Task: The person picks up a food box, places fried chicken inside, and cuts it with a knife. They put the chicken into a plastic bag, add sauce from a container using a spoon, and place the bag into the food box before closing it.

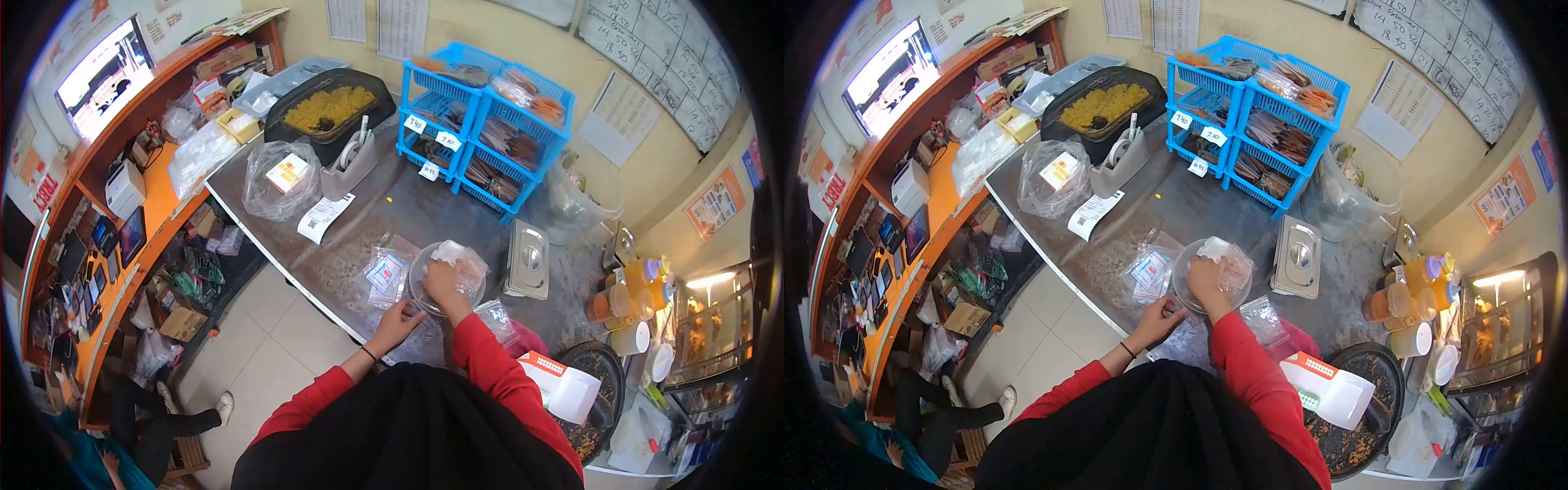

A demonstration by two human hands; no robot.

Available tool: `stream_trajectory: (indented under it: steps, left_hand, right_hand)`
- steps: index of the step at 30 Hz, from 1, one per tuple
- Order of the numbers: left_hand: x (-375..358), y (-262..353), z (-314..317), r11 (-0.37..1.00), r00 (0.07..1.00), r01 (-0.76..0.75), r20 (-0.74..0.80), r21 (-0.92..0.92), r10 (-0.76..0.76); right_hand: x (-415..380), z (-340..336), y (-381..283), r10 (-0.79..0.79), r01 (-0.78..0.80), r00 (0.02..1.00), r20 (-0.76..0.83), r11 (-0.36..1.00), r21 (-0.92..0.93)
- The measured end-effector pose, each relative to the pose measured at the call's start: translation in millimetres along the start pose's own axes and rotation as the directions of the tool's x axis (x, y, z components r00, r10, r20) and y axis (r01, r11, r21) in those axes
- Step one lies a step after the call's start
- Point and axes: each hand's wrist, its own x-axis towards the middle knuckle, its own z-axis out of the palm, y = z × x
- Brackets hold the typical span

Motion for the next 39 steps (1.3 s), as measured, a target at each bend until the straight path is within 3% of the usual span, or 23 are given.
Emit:
stream_trajectory:
  steps: [3, 6, 9, 11, 13, 14, 16, 18, 21, 27, 28, 30, 34, 37, 38, 39]
  left_hand:
    - [3, -4, 1, 0.999, 1.0, 0.015, 0.027, -0.045, -0.014]
    - [2, -10, -1, 0.997, 1.0, 0.009, 0.022, -0.081, -0.007]
    - [-1, -3, -10, 0.998, 0.999, -0.023, -0.042, -0.066, 0.021]
    - [-3, 3, -20, 0.998, 0.991, -0.044, -0.128, -0.051, 0.037]
    - [6, -1, -41, 0.927, 0.899, -0.25, -0.289, 0.281, 0.33]
    - [14, -2, -52, 0.838, 0.816, -0.314, -0.325, 0.447, 0.479]
    - [35, 2, -69, 0.89, 0.867, -0.148, -0.377, 0.431, 0.326]
    - [63, -16, -76, 0.857, 0.852, -0.125, -0.389, 0.5, 0.351]
    - [88, -25, -77, 0.89, 0.949, 0.122, -0.314, 0.44, 0.025]
    - [72, -29, -81, 0.9, 0.986, 0.107, -0.163, 0.422, -0.041]
    - [68, -42, -80, 0.897, 0.985, 0.057, -0.171, 0.438, 0.021]
    - [56, -26, -82, 0.919, 0.986, 0.15, -0.122, 0.364, -0.113]
    - [48, -30, -80, 0.908, 0.986, 0.14, -0.143, 0.395, -0.09]
    - [53, -44, -74, 0.903, 0.973, 0.181, -0.206, 0.389, -0.106]
    - [57, -47, -72, 0.865, 0.97, 0.173, -0.233, 0.472, -0.067]
    - [59, -36, -69, 0.866, 0.955, 0.237, -0.268, 0.44, -0.124]
  right_hand:
    - [-3, -3, 7, 0.005, 0.019, 0.992, -0.127, 0.982, 0.186]
    - [-8, -25, 15, 0.096, 0.047, 0.983, -0.155, 0.686, 0.726]
    - [-47, -79, 16, 0.048, 0.176, 0.965, -0.256, 0.604, 0.777]
    - [-83, -100, 31, -0.027, 0.19, 0.969, -0.244, 0.711, 0.677]
    - [-118, -114, 47, -0.148, 0.284, 0.944, -0.296, 0.821, 0.495]
    - [-133, -107, 62, -0.146, 0.245, 0.957, -0.251, 0.87, 0.429]
    - [-154, -94, 86, -0.096, 0.134, 0.982, -0.16, 0.959, 0.251]
    - [-163, -78, 103, 0.005, -0.003, 0.996, -0.092, 1.0, 0.02]
    - [-163, -50, 120, 0.075, -0.077, 0.995, -0.059, 0.997, -0.032]
    - [-164, -48, 112, 0.189, -0.105, 0.951, -0.243, 0.941, 0.321]
    - [-168, -56, 117, 0.217, -0.13, 0.954, -0.208, 0.921, 0.368]
    - [-173, -75, 126, 0.27, -0.178, 0.952, -0.143, 0.871, 0.458]
    - [-177, -68, 148, 0.359, -0.253, 0.921, -0.152, 0.846, 0.469]
    - [-165, -76, 121, 0.325, -0.274, 0.945, -0.017, 0.821, 0.501]
    - [-161, -76, 111, 0.288, -0.244, 0.957, -0.005, 0.82, 0.518]
    - [-159, -77, 102, 0.253, -0.217, 0.967, 0.007, 0.817, 0.535]
